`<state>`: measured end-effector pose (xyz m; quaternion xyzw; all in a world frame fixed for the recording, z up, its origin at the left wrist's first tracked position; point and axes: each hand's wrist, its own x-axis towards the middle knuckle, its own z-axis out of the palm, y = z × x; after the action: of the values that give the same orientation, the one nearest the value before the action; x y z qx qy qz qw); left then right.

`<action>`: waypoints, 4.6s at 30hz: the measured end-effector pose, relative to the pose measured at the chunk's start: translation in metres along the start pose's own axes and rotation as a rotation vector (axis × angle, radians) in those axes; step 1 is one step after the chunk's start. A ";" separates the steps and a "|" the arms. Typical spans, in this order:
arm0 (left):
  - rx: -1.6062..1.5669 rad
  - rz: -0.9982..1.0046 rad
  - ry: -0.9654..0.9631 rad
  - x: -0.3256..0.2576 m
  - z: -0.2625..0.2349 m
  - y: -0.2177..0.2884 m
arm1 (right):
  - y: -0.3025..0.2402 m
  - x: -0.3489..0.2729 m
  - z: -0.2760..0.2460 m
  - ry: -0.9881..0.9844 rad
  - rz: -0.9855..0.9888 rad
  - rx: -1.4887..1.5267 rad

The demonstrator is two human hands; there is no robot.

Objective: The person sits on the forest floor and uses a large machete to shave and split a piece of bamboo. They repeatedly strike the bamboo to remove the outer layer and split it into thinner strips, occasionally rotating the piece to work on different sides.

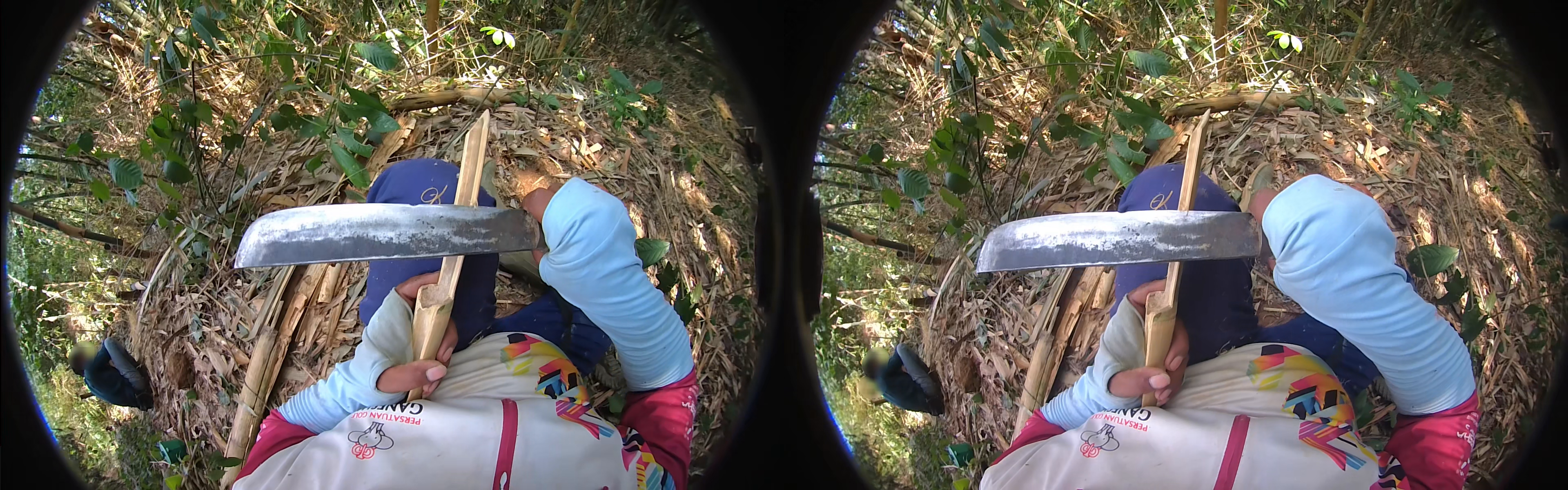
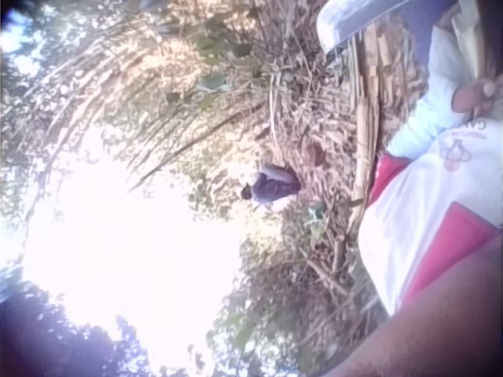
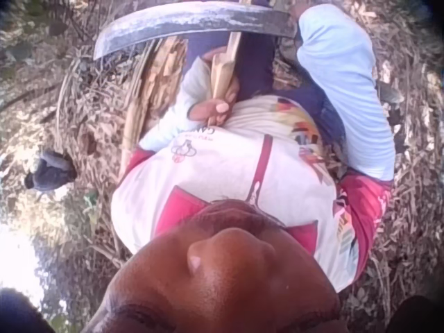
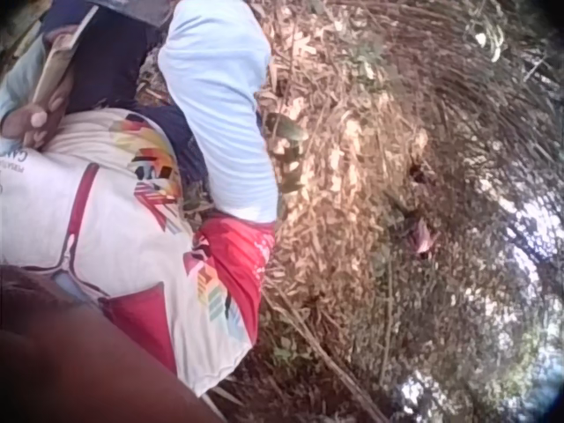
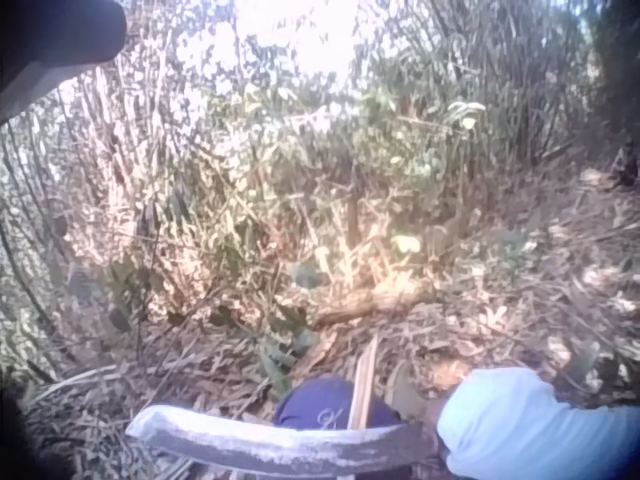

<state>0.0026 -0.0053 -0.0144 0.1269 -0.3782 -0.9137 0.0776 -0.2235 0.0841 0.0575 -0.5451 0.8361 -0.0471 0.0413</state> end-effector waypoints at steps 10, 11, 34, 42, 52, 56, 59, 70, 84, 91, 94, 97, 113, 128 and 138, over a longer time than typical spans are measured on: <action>-0.065 -0.002 0.006 0.001 0.000 0.000 | 0.025 0.047 -0.015 -0.201 0.117 -0.072; -0.076 0.000 0.005 0.000 0.000 -0.002 | 0.028 0.055 -0.019 -0.292 0.190 0.012; 0.063 -0.098 0.027 0.004 0.009 0.006 | 0.033 -0.023 0.014 0.042 -0.080 0.243; 0.198 -0.175 0.120 0.004 0.018 0.007 | 0.014 -0.034 0.005 -0.174 -0.161 0.151; 0.280 -0.167 0.111 0.000 0.012 -0.001 | 0.015 -0.032 0.017 -0.133 -0.228 0.098; 0.270 -0.170 0.121 0.002 0.017 0.003 | 0.017 -0.029 0.019 -0.149 -0.203 0.081; 0.334 -0.192 0.120 0.002 0.012 0.002 | 0.016 -0.025 0.020 -0.131 -0.191 0.051; 0.258 -0.147 0.100 0.004 0.013 0.005 | 0.026 -0.005 0.014 -0.212 -0.073 -0.047; 0.255 -0.167 0.103 0.003 0.014 0.007 | 0.034 0.025 -0.012 -0.157 0.130 -0.057; 0.191 -0.127 0.107 0.003 0.014 0.004 | 0.061 0.046 -0.002 -0.145 0.209 0.033; 0.235 -0.117 0.063 0.002 0.010 0.002 | 0.059 0.047 -0.010 -0.026 0.212 0.024; 0.258 -0.120 0.061 -0.001 0.012 0.004 | 0.085 0.049 0.001 0.265 0.267 0.239; 0.105 -0.052 0.032 0.000 0.018 0.003 | 0.043 -0.023 0.016 0.017 -0.051 0.218; 0.215 -0.148 0.082 0.005 0.026 0.012 | 0.013 -0.037 0.022 -0.120 -0.208 0.215; 0.256 -0.132 0.104 0.005 0.024 0.008 | 0.013 -0.027 0.027 -0.126 -0.149 0.073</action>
<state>-0.0087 0.0042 0.0074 0.2075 -0.4779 -0.8533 0.0201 -0.2210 0.1126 0.0296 -0.6057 0.7867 -0.0461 0.1101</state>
